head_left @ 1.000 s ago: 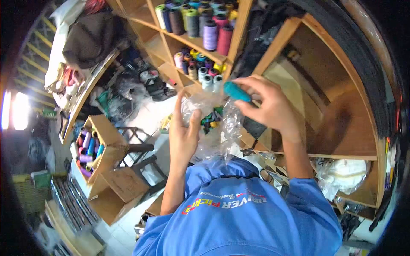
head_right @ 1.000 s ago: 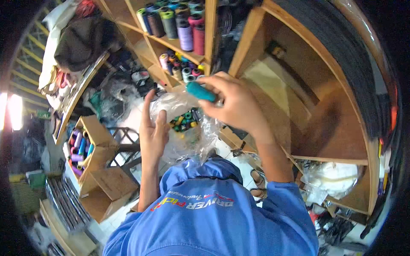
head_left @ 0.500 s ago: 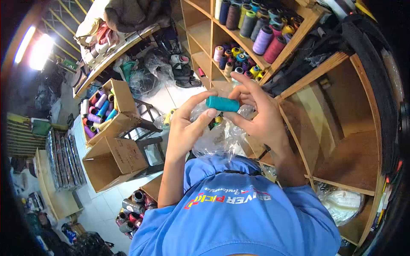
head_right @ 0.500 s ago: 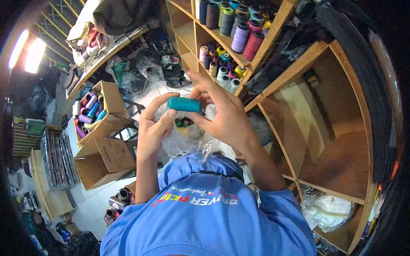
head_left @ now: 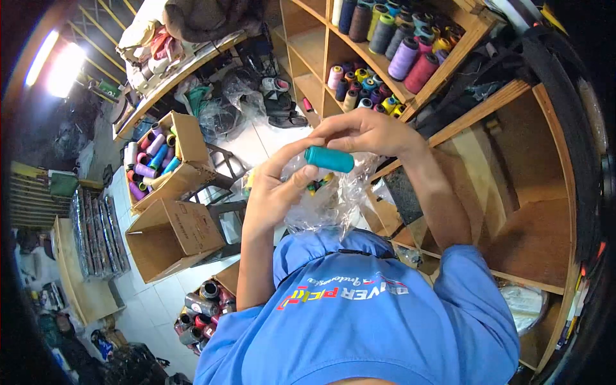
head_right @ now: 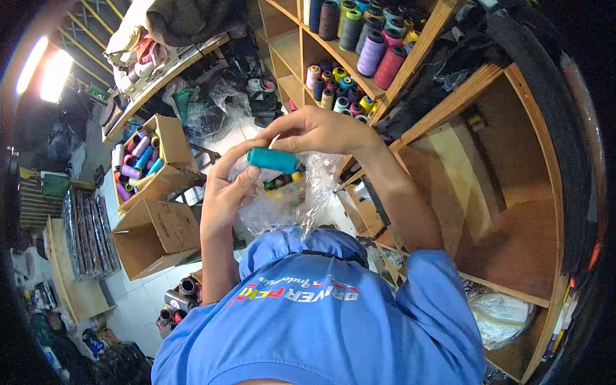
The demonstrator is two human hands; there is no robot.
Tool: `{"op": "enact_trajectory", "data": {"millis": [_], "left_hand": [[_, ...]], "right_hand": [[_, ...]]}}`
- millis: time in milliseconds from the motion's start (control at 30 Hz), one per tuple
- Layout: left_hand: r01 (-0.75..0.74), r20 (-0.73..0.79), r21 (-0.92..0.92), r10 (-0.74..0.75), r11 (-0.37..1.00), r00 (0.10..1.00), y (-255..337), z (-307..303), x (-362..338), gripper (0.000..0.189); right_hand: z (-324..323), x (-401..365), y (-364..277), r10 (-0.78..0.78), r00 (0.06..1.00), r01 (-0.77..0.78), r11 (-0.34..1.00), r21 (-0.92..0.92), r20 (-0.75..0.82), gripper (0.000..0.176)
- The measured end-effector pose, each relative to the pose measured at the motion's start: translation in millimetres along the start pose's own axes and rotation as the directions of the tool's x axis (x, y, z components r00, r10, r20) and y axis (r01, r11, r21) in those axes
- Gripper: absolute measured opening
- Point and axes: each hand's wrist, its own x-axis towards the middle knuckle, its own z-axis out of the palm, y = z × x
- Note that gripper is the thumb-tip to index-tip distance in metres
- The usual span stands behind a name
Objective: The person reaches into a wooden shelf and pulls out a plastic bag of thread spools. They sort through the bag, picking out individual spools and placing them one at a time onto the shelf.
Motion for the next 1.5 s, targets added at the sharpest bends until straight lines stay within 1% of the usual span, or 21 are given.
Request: {"op": "enact_trajectory", "data": {"millis": [33, 67, 100, 133, 200, 367, 467, 567, 633, 733, 767, 867, 1000, 1033, 1133, 1167, 1267, 1300, 1400, 1433, 1500], "left_hand": [[0.015, -0.002, -0.018, -0.015, 1.0, 1.0, -3, -2, 0, 0.037], [0.027, -0.003, -0.037, -0.027, 0.999, 1.0, -5, -4, 1, 0.037], [-0.046, -0.018, -0.051, 0.045, 0.998, 0.999, -9, -1, 3, 0.037], [-0.026, -0.007, -0.057, 0.025, 0.998, 1.0, -10, -3, 4, 0.037], [0.021, 0.02, -0.068, -0.019, 0.997, 1.0, -12, -7, 2, 0.037], [0.03, 0.002, -0.261, -0.031, 0.965, 1.0, -20, -7, 5, 0.041], [0.031, 0.001, -0.315, -0.032, 0.949, 0.999, -23, -6, 4, 0.042], [-0.005, -0.07, -0.357, -0.021, 0.934, 0.997, -26, -4, 8, 0.042], [-0.039, -0.174, -0.404, -0.035, 0.914, 0.984, -28, -1, 11, 0.04], [-0.071, -0.252, -0.367, -0.026, 0.927, 0.967, -29, -3, 17, 0.038], [-0.053, -0.251, -0.349, -0.039, 0.936, 0.967, -29, -1, 17, 0.037], [-0.001, -0.269, -0.293, -0.081, 0.956, 0.96, -36, 10, 18, 0.037], [0.037, -0.18, -0.07, -0.049, 0.997, 0.982, -39, 11, 14, 0.035], [0.044, -0.152, -0.005, -0.044, 0.999, 0.987, -35, 13, 14, 0.034], [0.014, -0.061, -0.063, -0.018, 0.998, 0.998, -39, 9, 13, 0.033], [0.025, -0.067, -0.111, -0.032, 0.994, 0.997, -38, 9, 12, 0.033], [0.042, -0.064, -0.265, -0.061, 0.963, 0.996, -37, 8, 10, 0.035], [0.042, -0.049, -0.322, -0.061, 0.946, 0.997, -41, 5, 10, 0.035], [0.051, -0.046, -0.435, -0.079, 0.899, 0.996, -46, 4, 11, 0.039], [0.053, -0.049, -0.462, -0.085, 0.885, 0.995, -46, 5, 12, 0.04], [0.033, -0.074, -0.458, -0.075, 0.888, 0.994, -44, 6, 14, 0.039]], "right_hand": [[6, 0, -1, 0.037, 0.995, -0.029, 0.995, 0.091, -0.093, 0.026], [9, 2, 2, -0.003, 0.995, 0.007, 0.999, 0.039, -0.103, 0.026], [12, 4, 8, -0.044, 0.993, 0.043, 0.999, -0.015, -0.11, 0.025], [14, 5, 13, -0.085, 0.989, 0.077, 0.995, -0.067, -0.117, 0.024], [19, 4, 18, -0.036, 0.976, 0.03, 0.999, -0.031, -0.217, 0.019], [22, 1, 4, 0.017, 0.917, -0.004, 0.999, 0.033, -0.399, 0.017], [13, -2, 0, 0.12, 0.885, -0.066, 0.989, 0.134, -0.449, 0.019], [20, -1, 2, -0.05, 0.851, -0.062, 0.979, -0.194, -0.523, 0.019], [28, -4, 5, -0.236, 0.811, -0.075, 0.865, -0.496, -0.535, 0.017], [56, -16, -6, -0.377, 0.75, -0.117, 0.733, -0.67, -0.543, 0.013], [64, -19, -4, -0.299, 0.793, -0.197, 0.698, -0.688, -0.53, 0.009], [81, -16, -8, -0.369, 0.763, -0.138, 0.71, -0.691, -0.531, 0.008], [61, -14, -25, -0.371, 0.774, -0.205, 0.619, -0.758, -0.513, 0.009], [56, -13, -28, -0.401, 0.764, -0.182, 0.618, -0.765, -0.506, 0.01], [29, -10, -25, -0.373, 0.859, -0.057, 0.611, -0.789, -0.351, 0.01], [22, -10, -25, -0.321, 0.898, -0.031, 0.637, -0.771, -0.302, 0.013], [16, -12, -18, -0.231, 0.929, -0.026, 0.738, -0.674, -0.288, 0.016], [20, -13, -17, -0.157, 0.933, -0.071, 0.802, -0.592, -0.325, 0.017], [29, -19, 11, -0.005, 0.889, -0.131, 0.956, -0.264, -0.457, 0.02], [37, -19, 16, 0.011, 0.875, -0.083, 0.988, -0.128, -0.484, 0.025], [48, -17, 23, 0.034, 0.832, -0.059, 0.998, -0.028, -0.554, 0.024]]}}
